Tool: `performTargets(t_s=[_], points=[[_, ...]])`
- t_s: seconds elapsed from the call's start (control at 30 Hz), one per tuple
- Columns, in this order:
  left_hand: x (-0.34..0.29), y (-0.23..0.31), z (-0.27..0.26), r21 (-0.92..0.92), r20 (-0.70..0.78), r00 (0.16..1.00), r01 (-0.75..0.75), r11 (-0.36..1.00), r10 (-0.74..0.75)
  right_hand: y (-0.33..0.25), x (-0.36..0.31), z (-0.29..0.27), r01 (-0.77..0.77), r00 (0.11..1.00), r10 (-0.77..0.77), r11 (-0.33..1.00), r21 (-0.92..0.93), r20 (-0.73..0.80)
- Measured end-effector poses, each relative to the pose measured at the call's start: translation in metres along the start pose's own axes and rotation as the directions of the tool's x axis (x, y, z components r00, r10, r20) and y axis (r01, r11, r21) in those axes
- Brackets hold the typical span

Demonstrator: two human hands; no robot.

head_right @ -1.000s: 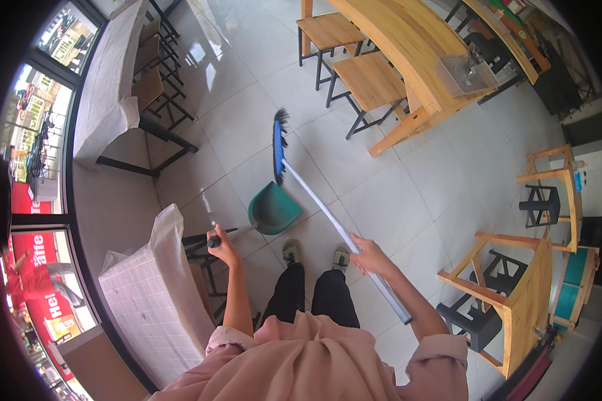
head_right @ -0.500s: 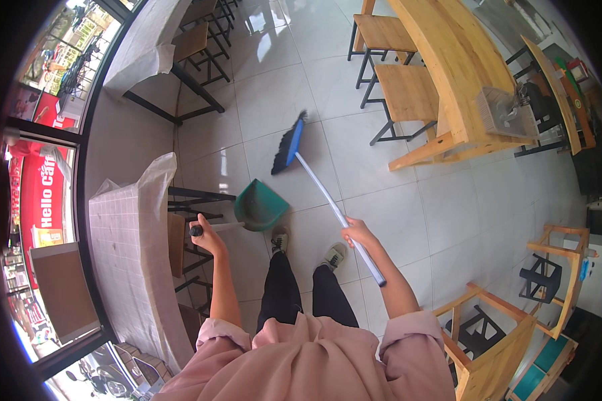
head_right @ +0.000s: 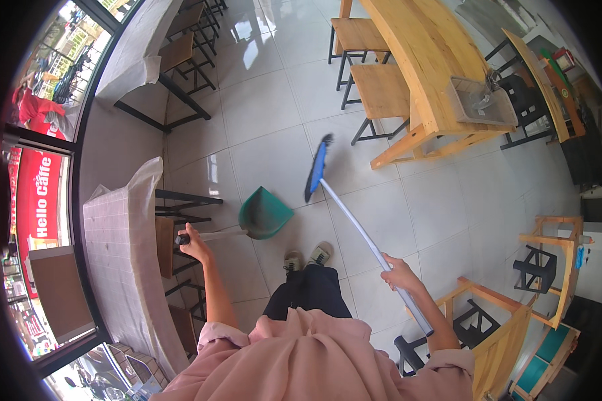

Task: The person sweeps the floor of a dining room using a broom and a dustpan, moving several stools to reach the floor underneath them.

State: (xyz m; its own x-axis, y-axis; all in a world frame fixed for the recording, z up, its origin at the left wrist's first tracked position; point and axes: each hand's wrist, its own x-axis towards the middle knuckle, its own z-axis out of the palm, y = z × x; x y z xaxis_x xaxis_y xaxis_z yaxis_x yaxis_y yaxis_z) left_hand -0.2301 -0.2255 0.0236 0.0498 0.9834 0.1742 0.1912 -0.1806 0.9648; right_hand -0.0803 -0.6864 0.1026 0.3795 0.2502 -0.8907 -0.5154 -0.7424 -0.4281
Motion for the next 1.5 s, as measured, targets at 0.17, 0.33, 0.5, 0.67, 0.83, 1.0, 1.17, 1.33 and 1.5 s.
performTargets(t_s=[0.17, 0.33, 0.5, 0.67, 0.83, 1.0, 1.17, 1.33, 1.5], points=[[-0.002, 0.004, -0.011, -0.044, 0.054, 0.997, 0.051, 0.998, -0.049, -0.011, 0.042, 0.032, 0.144, 0.988, -0.125, 0.952, -0.269, 0.086], [-0.005, -0.025, -0.027, 0.031, 0.149, 0.989, -0.029, 0.999, 0.024, -0.01, 0.057, 0.062, 0.134, 0.991, -0.125, 0.941, -0.31, 0.049], [-0.006, -0.028, -0.024, 0.004, 0.234, 0.972, 0.001, 1.0, -0.002, 0.05, 0.019, 0.034, -0.012, 0.992, -0.01, 0.986, -0.169, -0.126], [-0.015, -0.018, -0.001, -0.034, 0.318, 0.948, -0.002, 0.999, 0.013, 0.105, -0.013, 0.002, -0.127, 0.969, 0.134, 0.991, 0.045, -0.209], [-0.061, 0.008, 0.05, -0.113, 0.448, 0.893, 0.02, 0.993, 0.034, 0.122, -0.02, -0.005, -0.12, 0.944, 0.105, 0.992, -0.029, -0.312], [-0.121, 0.026, 0.091, -0.14, 0.52, 0.853, 0.046, 0.989, 0.034, 0.098, -0.093, -0.005, -0.141, 0.94, 0.02, 0.932, -0.335, -0.339], [-0.17, 0.038, 0.131, -0.124, 0.561, 0.827, 0.037, 0.992, 0.039, 0.112, -0.141, -0.042, -0.266, 0.887, 0.001, 0.818, -0.51, -0.461], [-0.225, 0.049, 0.163, -0.129, 0.578, 0.815, 0.03, 0.991, 0.05, 0.165, -0.095, -0.12, -0.327, 0.84, -0.033, 0.765, -0.555, -0.541], [-0.267, 0.053, 0.187, -0.072, 0.519, 0.853, -0.023, 0.997, 0.057, 0.18, 0.014, -0.199, -0.437, 0.755, 0.037, 0.773, -0.46, -0.654]])
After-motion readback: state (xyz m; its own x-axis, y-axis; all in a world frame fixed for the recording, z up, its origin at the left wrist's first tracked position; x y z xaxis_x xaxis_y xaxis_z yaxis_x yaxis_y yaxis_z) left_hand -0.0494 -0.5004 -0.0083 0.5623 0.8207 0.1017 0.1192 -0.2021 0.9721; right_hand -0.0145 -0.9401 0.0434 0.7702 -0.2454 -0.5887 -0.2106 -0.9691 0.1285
